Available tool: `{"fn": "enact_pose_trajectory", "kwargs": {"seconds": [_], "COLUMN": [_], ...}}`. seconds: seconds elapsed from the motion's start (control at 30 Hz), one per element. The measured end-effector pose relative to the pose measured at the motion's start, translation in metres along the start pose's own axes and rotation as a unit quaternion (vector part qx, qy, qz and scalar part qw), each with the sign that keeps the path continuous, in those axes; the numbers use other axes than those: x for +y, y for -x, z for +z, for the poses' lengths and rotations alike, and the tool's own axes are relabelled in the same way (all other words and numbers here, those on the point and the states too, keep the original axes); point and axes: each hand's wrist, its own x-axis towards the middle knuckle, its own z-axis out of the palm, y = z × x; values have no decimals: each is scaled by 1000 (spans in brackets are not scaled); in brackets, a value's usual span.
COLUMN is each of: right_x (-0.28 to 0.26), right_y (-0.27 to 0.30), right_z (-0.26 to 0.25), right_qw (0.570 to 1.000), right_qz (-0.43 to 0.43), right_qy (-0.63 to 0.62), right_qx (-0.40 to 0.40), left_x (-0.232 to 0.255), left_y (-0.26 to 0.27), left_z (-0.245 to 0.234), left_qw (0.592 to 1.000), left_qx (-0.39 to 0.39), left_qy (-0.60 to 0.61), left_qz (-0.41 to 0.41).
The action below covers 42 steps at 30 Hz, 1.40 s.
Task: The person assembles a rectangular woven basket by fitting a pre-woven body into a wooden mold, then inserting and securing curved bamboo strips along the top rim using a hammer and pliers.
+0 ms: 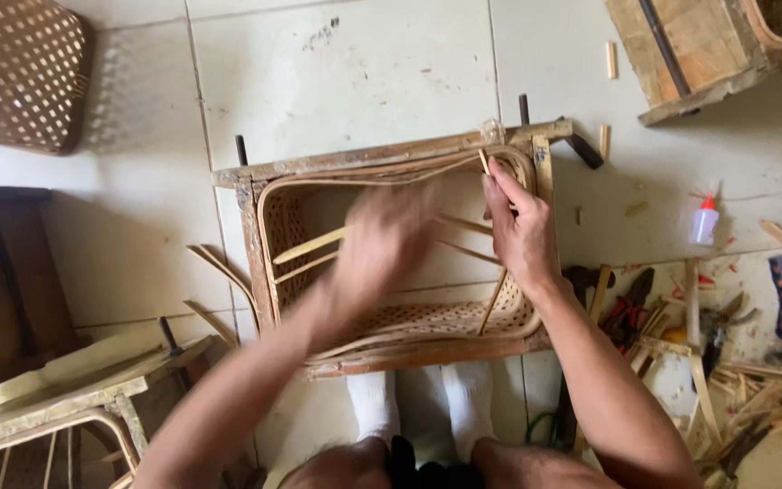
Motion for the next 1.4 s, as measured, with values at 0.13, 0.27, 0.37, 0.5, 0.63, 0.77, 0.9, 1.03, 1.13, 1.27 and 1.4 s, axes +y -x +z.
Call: {"fn": "enact_pose_trajectory", "kwargs": {"seconds": [0.13, 0.27, 0.37, 0.5, 0.63, 0.77, 0.9, 1.03, 1.13, 1.27, 1.4], "right_x": [-4, 6, 5, -18, -32, -47, -84, -107, -128, -137, -137], "right_y": [-6, -7, -7, -13, -14, -20, 4, 20, 30, 43, 44], "right_z": [1, -1, -7, -13, -12, -27, -72, -54, -30, -13, 8], "right_qw": [1000, 999, 997, 989, 977, 957, 918, 945, 942, 942, 958], "right_qz": [12, -5, -57, 31, 168, -45, -274, -267, -295, -290, -255], "right_qy": [9, 2, -11, 119, 83, 273, 280, 187, 157, 167, 130], "right_qx": [-22, -46, -60, -85, -105, -84, 61, 39, 8, -9, -37], "left_x": [-38, -57, -54, -47, -48, -55, -121, -174, -171, -174, -187], "left_y": [-88, -100, -97, -100, -98, -98, 37, 203, 283, 298, 301], "left_z": [29, 45, 41, 27, 31, 41, -24, -33, 34, 56, 69], "left_qw": [991, 983, 985, 980, 988, 986, 967, 865, 847, 703, 729], "left_qx": [59, -148, -137, -161, -115, 102, 232, 217, 132, 114, 139], "left_qy": [-117, -77, -48, -40, -32, -128, 24, -75, -133, 121, 157], "left_qz": [-4, -81, -90, -112, -103, 25, -105, -446, -498, -692, -651]}}
